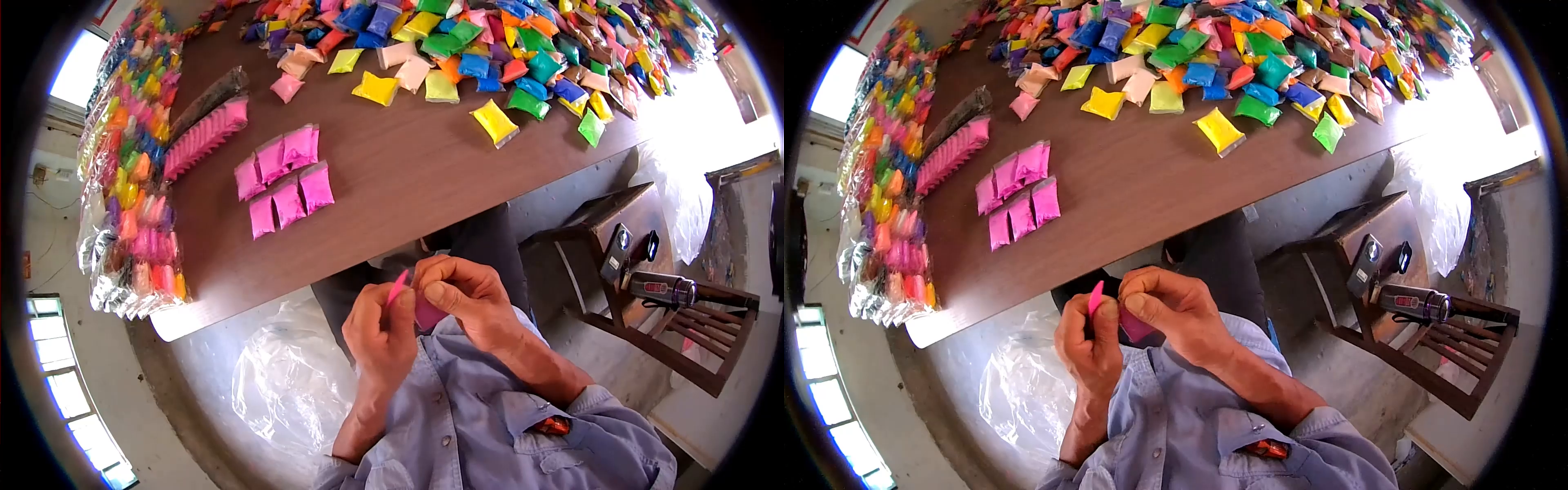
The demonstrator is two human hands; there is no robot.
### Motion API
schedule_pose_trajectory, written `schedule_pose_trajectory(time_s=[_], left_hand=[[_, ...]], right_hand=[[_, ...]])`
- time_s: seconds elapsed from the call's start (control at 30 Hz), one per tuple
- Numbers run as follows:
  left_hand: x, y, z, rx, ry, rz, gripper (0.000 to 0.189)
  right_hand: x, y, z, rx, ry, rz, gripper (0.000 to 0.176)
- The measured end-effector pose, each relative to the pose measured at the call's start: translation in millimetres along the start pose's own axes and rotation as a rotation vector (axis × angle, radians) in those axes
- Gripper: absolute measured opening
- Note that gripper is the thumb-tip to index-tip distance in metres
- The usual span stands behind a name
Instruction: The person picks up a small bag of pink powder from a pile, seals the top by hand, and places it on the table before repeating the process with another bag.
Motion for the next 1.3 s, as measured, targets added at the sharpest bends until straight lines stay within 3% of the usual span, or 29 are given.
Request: schedule_pose_trajectory(time_s=[0.17,0.23,0.43,0.67,0.8,0.87,1.0,1.3], left_hand=[[-1,-6,-2,0.076,-0.088,0.014,0.021],[1,-7,-4,0.107,-0.144,-0.002,0.021],[4,-5,-7,0.284,-0.24,0.073,0.023],[0,-12,-4,0.203,-0.305,-0.005,0.018],[0,-21,-2,0.058,-0.232,0.011,0.014],[-2,-20,4,-0.109,-0.026,-0.135,0.012],[-12,-20,15,-0.171,0.041,-0.233,0.008],[-15,-16,16,-0.194,0.107,-0.23,0.011]], right_hand=[[-1,-4,9,-0.135,0.041,-0.038,0.018],[2,-4,8,-0.172,0.112,0.092,0.022],[4,-4,6,-0.093,0.102,0.099,0.023],[4,-12,7,-0.029,0.096,0.195,0.018],[3,-15,1,0.001,0.105,0.249,0.014],[3,-14,-2,0.009,0.117,0.268,0.014],[3,-13,-3,0.055,0.085,0.259,0.012],[5,-17,1,0.051,0.097,0.252,0.013]])
Point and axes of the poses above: each hand's wrist, its own x-axis away from the middle knuckle, its own y-axis out of the palm, z = x × y, the point moved 4 cm from there along -x, towards the middle knuckle, and after that the axes turned 13 degrees about y, right-handed, at the moved point
